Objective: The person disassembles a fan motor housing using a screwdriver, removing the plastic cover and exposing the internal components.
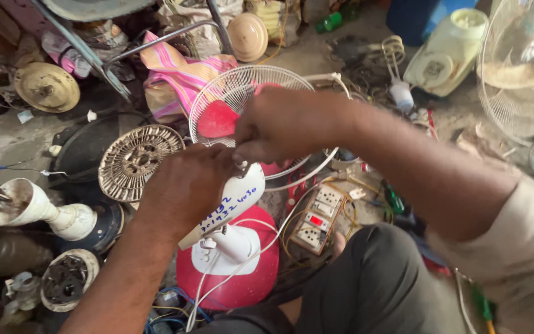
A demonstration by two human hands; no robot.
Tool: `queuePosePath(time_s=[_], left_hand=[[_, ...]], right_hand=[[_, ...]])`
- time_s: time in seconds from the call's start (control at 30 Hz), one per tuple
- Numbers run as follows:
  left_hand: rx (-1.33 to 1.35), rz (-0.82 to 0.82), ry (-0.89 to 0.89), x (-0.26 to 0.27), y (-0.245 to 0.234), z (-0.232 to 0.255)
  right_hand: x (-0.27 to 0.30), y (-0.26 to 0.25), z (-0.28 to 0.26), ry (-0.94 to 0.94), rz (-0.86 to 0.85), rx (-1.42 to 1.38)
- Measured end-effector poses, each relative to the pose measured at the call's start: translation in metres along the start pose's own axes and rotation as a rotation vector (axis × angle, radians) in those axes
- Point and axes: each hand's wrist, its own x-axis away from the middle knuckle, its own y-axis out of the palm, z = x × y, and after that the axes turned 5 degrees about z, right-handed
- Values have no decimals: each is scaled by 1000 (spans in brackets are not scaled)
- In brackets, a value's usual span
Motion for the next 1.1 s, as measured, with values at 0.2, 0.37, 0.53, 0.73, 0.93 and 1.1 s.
queuePosePath(time_s=[0.2, 0.37, 0.53, 0.73, 0.93, 1.1], left_hand=[[51, -10, 10, -3, 1, 0], [173, 1, -118, 0, -3, 0], [79, 41, -10, 0, -5, 0], [123, 33, -82, 2, -8, -2], [343, 165, -246, 5, 3, -2], [375, 229, -274, 3, 2, -3]], right_hand=[[-21, -2, 8, 348, -378, 89], [17, 37, 16, 129, 80, 139], [53, 69, 31, 269, 290, -186], [70, 134, 60, 413, 488, -616], [64, 203, 58, 369, 659, -1022], [85, 213, 54, 434, 793, -1170]])
